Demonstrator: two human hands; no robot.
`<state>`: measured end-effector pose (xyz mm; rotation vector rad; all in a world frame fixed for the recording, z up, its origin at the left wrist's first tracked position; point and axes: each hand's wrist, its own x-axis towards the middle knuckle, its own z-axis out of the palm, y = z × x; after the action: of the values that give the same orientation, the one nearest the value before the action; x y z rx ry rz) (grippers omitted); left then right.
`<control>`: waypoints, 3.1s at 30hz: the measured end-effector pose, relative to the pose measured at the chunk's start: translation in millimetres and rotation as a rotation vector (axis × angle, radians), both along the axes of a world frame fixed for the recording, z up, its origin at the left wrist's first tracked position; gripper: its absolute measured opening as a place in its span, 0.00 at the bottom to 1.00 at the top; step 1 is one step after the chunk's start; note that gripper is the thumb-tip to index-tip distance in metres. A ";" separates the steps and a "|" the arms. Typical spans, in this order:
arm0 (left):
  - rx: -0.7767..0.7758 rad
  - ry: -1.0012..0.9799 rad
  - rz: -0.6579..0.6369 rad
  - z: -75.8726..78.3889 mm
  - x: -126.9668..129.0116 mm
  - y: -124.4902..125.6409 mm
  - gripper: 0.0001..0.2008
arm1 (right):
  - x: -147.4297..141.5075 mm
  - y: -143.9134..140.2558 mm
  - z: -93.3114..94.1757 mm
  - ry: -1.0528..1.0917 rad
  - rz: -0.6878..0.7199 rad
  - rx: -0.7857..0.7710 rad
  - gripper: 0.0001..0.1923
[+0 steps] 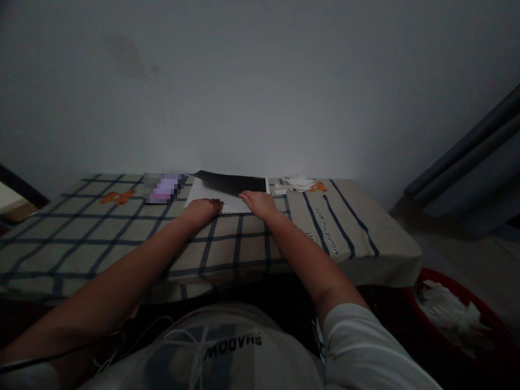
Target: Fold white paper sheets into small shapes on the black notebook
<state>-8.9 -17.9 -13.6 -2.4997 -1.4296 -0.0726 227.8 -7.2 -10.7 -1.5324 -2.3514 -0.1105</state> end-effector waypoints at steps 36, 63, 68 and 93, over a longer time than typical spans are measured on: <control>0.921 -0.453 -0.141 107.0 -19.8 -46.0 0.18 | 20.2 19.3 -14.0 0.051 0.389 -0.019 0.24; 0.113 -0.728 -0.410 12.2 12.2 23.3 0.10 | 21.0 43.2 0.1 0.141 0.508 0.010 0.24; 0.261 -0.996 -0.406 2.1 4.1 31.6 0.10 | 28.5 54.7 -10.0 0.201 0.498 0.064 0.18; 0.410 -1.142 -0.088 -13.7 -32.4 59.2 0.03 | 44.6 38.8 4.9 0.144 0.428 0.240 0.08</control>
<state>-41.3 41.3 -27.3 -2.1509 -1.3541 -1.8202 272.4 31.6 -5.8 -0.8765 -2.3893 -0.1655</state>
